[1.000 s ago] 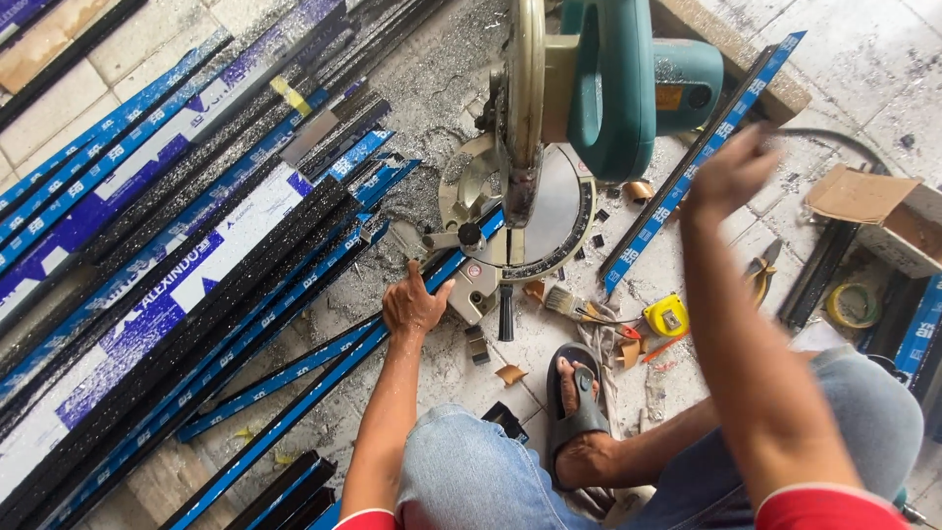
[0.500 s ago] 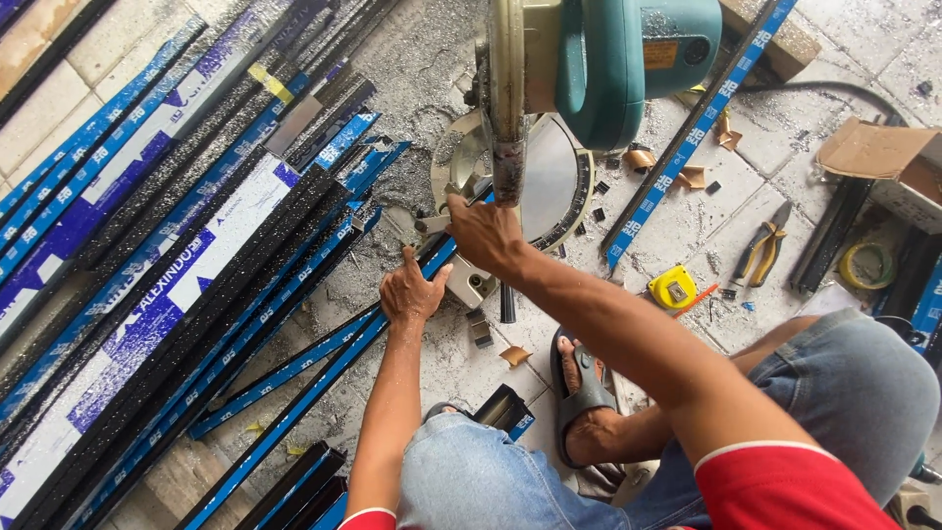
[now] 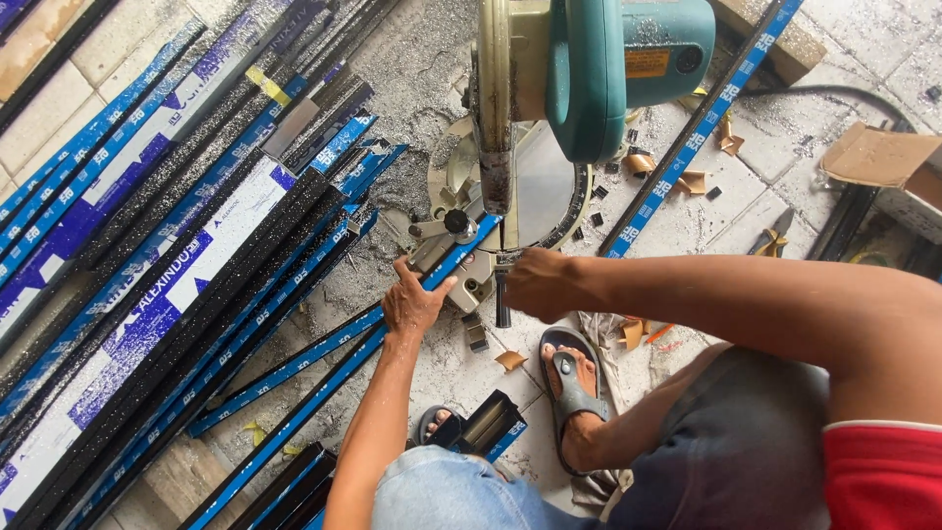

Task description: The person sits on the floor and uses a chop saw to cut several blue and black metal profiles. They measure the profiles with a tape measure, mark them with a pencil, and cut them into smaller pieces, repeating the process multiple times.

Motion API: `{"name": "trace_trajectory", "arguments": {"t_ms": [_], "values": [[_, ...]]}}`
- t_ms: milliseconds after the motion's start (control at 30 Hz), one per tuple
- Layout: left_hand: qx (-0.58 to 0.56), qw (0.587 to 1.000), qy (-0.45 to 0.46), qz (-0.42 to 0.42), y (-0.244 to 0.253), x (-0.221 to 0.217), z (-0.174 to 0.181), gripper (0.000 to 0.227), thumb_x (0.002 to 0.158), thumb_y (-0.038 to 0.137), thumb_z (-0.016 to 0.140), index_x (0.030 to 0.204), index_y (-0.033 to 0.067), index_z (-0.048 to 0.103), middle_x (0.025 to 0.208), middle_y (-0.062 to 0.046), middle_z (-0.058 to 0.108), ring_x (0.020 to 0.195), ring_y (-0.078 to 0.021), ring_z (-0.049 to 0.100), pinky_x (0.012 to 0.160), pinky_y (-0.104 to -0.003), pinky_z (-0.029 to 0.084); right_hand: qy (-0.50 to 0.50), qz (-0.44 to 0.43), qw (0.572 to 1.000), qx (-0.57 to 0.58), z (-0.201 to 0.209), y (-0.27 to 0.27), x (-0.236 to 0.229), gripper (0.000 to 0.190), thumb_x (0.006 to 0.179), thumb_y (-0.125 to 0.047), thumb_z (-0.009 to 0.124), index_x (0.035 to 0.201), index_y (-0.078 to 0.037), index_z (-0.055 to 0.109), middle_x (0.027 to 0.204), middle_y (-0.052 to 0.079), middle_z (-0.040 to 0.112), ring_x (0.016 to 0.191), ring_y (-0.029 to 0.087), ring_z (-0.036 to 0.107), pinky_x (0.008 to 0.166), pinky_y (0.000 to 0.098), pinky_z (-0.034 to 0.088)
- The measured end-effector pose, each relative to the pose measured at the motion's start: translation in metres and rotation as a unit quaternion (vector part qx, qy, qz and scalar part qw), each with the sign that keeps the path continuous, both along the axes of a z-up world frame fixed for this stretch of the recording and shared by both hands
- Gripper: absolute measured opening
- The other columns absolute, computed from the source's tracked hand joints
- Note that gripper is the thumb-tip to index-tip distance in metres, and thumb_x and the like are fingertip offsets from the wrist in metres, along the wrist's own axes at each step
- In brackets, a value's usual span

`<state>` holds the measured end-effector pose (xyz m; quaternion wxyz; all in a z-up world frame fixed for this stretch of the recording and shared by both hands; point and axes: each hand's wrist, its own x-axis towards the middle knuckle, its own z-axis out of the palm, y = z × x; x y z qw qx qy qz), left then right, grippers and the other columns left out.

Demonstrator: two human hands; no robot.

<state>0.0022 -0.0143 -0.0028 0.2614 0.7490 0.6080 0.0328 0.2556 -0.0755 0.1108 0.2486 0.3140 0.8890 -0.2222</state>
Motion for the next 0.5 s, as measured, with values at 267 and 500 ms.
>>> {"name": "trace_trajectory", "arguments": {"t_ms": [267,500], "values": [[-0.136,0.989,-0.05,-0.01,0.001,-0.004,0.035,0.108,0.062,0.087,0.075,0.13,0.0069,0.047,0.1,-0.016,0.079,0.104,-0.0446,0.073,0.097,-0.058,0.053,0.129,-0.137,0.975,0.116,-0.024,-0.005,-0.003,0.039,0.095,-0.014,0.053,0.132,-0.007,0.063,0.119,0.017,0.069,0.118,0.03,0.063,0.11,0.0439,0.043],[-0.316,0.947,-0.057,-0.027,0.015,-0.012,0.028,0.084,0.081,0.084,0.067,0.118,0.0091,0.063,0.11,-0.021,0.074,0.113,-0.042,0.068,0.093,-0.056,0.053,0.3,-0.23,0.845,0.378,-0.126,0.004,-0.058,0.048,0.081,-0.039,0.076,0.116,-0.008,0.063,0.098,0.012,0.051,0.093,0.03,0.052,0.09,0.0436,0.041]]}}
